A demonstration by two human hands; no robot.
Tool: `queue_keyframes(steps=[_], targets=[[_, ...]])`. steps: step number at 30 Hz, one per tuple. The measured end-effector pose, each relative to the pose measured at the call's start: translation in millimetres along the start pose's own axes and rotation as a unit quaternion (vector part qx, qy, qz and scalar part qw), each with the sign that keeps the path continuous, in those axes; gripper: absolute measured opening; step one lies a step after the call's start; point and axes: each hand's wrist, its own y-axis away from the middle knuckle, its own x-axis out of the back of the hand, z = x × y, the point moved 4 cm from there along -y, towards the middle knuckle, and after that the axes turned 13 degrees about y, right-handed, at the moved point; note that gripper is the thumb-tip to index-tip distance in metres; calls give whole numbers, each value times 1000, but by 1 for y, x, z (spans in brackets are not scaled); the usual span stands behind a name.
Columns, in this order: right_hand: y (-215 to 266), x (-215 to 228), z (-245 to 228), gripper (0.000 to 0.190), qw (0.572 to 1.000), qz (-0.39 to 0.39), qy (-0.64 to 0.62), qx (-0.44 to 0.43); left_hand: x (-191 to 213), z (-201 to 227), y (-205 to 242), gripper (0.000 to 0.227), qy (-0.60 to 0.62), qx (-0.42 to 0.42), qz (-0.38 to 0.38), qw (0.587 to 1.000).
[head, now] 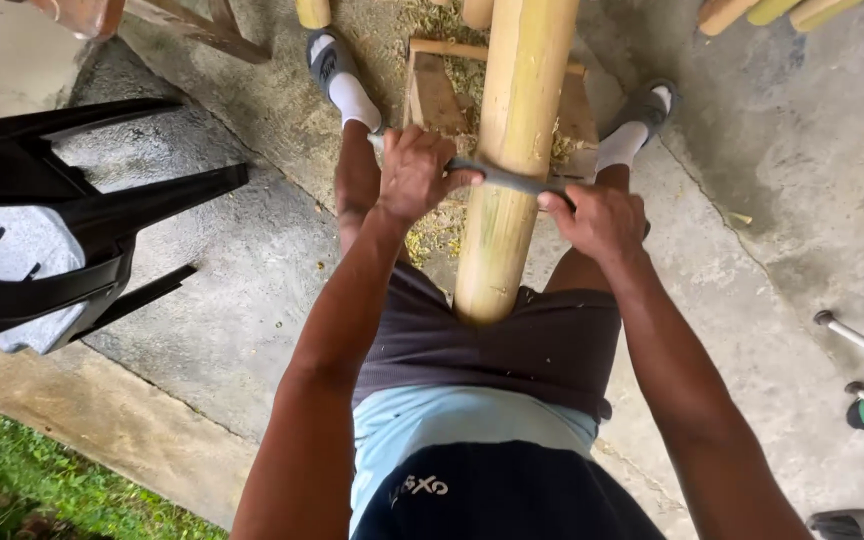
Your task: The recorder uses a metal scraping tool to remove the outer layer of a bamboo pole held between their legs.
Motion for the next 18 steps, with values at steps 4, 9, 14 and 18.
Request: queue_keyframes(steps=[4,9,14,18], targets=[[3,-7,-2,52,999,52,-12,-1,21,10,-29,58,-3,-27,17,999],[28,-6,-10,51,993,115,-6,-6,4,15,0,60,-53,55,-76,994],[98,-19,-35,52,998,61,-16,-10,-4,46,84,61,-35,47,-29,998],[153,-39,-49,53,998,37,-40,-23,-17,66,146,62,-45,41,-30,998]])
